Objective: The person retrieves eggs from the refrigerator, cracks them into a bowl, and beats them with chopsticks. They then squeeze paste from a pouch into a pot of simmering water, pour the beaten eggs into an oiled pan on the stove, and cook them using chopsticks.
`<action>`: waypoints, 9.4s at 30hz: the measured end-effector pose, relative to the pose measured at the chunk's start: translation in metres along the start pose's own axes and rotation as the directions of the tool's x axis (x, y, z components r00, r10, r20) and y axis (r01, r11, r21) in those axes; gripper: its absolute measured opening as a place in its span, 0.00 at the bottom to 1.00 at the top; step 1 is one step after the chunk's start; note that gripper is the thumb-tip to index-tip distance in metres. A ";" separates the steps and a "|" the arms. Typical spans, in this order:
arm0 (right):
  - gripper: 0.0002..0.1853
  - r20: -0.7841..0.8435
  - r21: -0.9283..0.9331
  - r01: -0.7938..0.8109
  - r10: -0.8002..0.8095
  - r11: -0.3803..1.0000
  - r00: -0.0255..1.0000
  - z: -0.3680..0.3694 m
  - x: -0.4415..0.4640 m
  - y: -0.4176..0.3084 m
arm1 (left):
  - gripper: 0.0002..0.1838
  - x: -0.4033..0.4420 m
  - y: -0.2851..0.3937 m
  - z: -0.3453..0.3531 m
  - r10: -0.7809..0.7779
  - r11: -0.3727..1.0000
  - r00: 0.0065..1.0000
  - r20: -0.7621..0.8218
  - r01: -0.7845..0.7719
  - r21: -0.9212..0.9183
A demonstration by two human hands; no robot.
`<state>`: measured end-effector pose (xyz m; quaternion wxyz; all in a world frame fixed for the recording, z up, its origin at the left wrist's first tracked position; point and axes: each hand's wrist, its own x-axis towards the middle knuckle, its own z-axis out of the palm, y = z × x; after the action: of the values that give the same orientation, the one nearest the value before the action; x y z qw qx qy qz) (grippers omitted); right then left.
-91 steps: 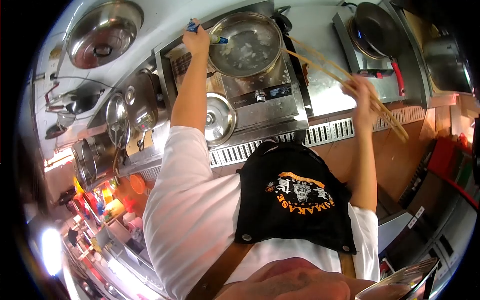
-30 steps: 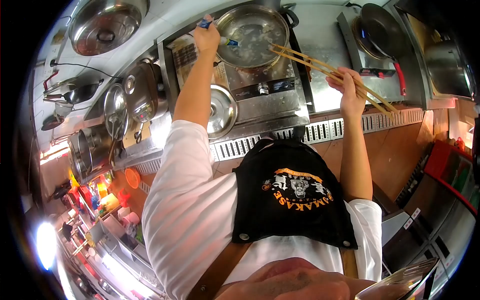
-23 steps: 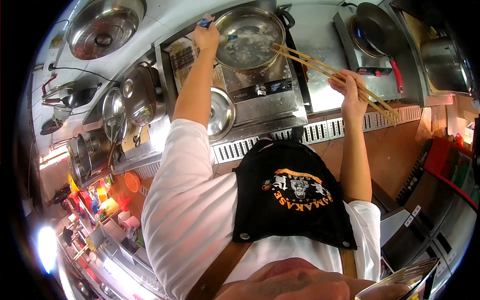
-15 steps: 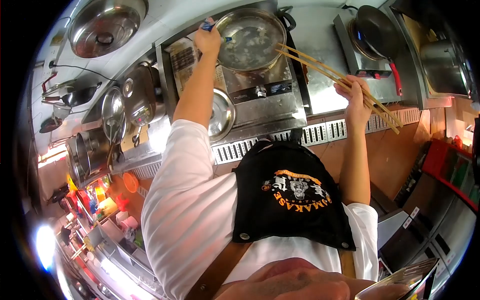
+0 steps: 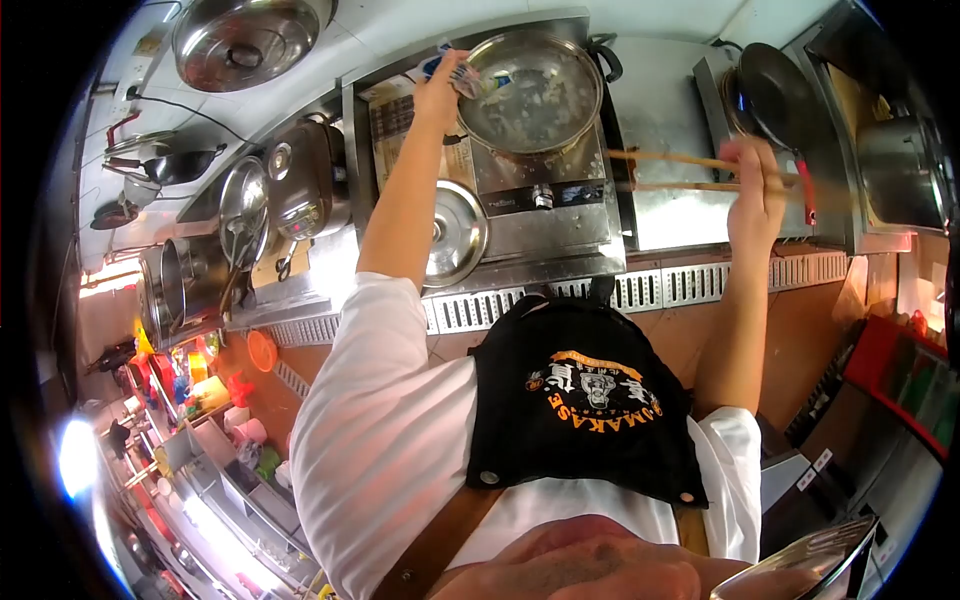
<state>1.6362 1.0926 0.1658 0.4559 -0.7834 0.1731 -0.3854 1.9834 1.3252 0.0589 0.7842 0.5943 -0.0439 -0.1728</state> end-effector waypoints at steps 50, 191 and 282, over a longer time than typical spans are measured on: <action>0.16 0.561 -0.370 0.391 -0.132 0.843 0.817 0.246 0.115 -0.005 | 0.21 -0.023 0.008 0.022 -0.049 0.396 0.874 0.484 -0.428 0.812; 0.10 0.640 -0.151 -0.630 0.562 0.762 0.525 0.072 0.019 0.058 | 0.14 -0.168 -0.072 0.167 -0.185 0.854 0.922 0.339 0.322 -0.410; 0.11 0.848 -0.261 -0.300 0.366 0.917 0.384 0.046 -0.129 -0.014 | 0.04 -0.774 -0.110 -0.351 -0.324 0.865 -0.051 -0.945 -0.419 -0.275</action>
<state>1.5872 1.2069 0.1069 0.5208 -0.8304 0.0773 0.1821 1.3310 1.8712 -0.0409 0.6922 0.3020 0.5619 0.3375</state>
